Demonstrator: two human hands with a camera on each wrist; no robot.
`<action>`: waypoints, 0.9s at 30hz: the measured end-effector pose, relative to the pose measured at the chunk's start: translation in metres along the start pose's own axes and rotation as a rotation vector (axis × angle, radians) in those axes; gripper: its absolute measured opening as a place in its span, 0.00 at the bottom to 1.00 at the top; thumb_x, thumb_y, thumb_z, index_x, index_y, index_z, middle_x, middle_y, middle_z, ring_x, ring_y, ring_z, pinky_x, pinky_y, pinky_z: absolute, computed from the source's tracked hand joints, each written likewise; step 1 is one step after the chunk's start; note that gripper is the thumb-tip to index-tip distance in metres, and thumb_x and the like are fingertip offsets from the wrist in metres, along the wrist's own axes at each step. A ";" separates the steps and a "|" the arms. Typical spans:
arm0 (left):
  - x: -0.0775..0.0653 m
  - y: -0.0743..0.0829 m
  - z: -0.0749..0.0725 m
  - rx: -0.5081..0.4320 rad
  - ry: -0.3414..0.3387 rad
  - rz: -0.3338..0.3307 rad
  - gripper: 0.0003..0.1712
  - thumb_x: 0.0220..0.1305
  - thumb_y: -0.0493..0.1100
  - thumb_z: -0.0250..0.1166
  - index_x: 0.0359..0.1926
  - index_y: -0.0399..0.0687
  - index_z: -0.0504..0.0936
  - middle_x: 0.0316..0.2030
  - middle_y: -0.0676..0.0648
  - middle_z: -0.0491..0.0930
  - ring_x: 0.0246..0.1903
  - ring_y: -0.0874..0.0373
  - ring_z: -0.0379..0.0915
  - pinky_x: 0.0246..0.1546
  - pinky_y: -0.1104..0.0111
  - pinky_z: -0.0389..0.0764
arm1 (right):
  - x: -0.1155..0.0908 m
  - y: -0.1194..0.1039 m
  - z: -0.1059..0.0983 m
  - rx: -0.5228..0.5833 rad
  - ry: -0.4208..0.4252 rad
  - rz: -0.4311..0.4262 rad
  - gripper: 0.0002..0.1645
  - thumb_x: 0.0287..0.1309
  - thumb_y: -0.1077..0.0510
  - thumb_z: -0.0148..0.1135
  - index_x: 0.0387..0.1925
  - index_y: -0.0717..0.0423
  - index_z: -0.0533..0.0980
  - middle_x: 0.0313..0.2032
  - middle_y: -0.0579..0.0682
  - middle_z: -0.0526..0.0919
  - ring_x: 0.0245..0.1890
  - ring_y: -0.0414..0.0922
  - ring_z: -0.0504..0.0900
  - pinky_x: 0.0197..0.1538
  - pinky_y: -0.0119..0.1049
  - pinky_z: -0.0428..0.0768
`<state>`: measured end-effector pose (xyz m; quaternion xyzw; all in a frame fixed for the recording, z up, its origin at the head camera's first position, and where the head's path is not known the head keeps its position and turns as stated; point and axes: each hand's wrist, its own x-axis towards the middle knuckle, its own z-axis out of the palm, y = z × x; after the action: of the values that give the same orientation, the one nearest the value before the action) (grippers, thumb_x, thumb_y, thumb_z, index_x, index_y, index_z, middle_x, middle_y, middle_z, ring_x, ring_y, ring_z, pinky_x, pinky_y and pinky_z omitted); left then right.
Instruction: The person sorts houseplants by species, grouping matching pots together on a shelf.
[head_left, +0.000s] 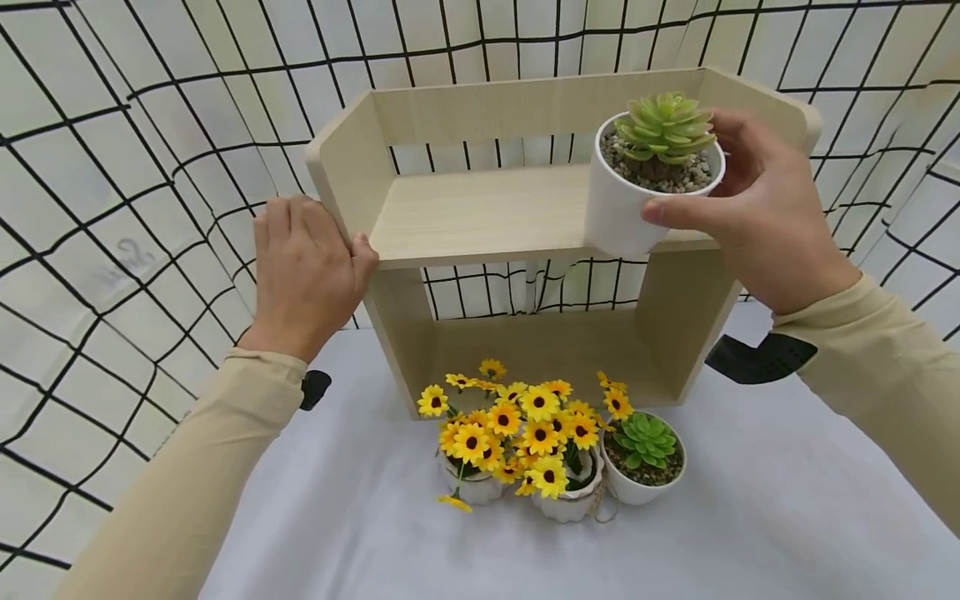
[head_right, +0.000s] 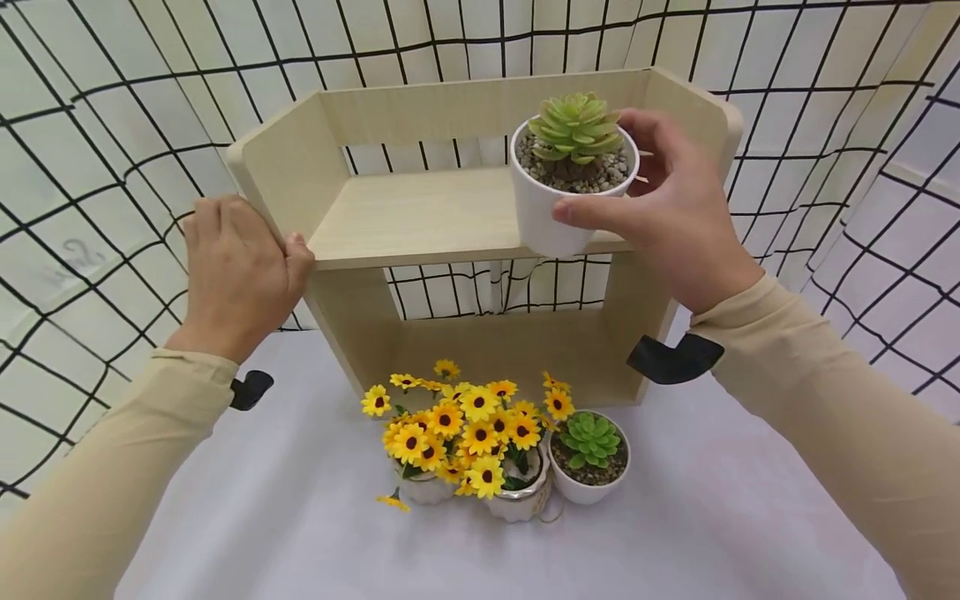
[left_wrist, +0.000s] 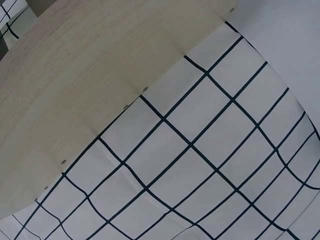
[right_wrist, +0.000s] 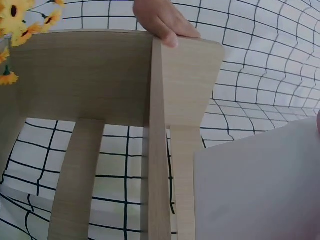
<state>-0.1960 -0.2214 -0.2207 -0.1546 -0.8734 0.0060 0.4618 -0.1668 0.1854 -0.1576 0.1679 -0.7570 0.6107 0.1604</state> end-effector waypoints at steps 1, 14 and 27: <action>0.000 0.000 0.000 0.003 0.000 0.002 0.28 0.72 0.50 0.37 0.46 0.23 0.64 0.41 0.26 0.68 0.45 0.34 0.59 0.46 0.46 0.60 | 0.003 0.000 0.000 -0.027 -0.003 0.016 0.48 0.49 0.66 0.78 0.71 0.46 0.68 0.64 0.44 0.75 0.59 0.45 0.78 0.54 0.25 0.83; 0.000 0.000 -0.002 0.045 -0.013 0.014 0.28 0.74 0.50 0.36 0.49 0.24 0.64 0.41 0.27 0.68 0.44 0.35 0.59 0.45 0.47 0.61 | 0.040 -0.001 0.011 -0.084 -0.023 0.104 0.44 0.54 0.58 0.77 0.70 0.44 0.68 0.62 0.40 0.74 0.55 0.41 0.73 0.58 0.31 0.70; 0.000 0.000 -0.002 0.044 -0.007 0.005 0.28 0.73 0.51 0.36 0.49 0.24 0.64 0.41 0.28 0.69 0.44 0.37 0.60 0.45 0.49 0.62 | 0.079 0.003 0.021 -0.047 0.016 0.180 0.44 0.50 0.56 0.80 0.68 0.44 0.70 0.58 0.39 0.74 0.58 0.40 0.72 0.71 0.38 0.66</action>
<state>-0.1943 -0.2220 -0.2199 -0.1467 -0.8742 0.0271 0.4620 -0.2396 0.1608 -0.1295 0.0905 -0.7819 0.6060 0.1147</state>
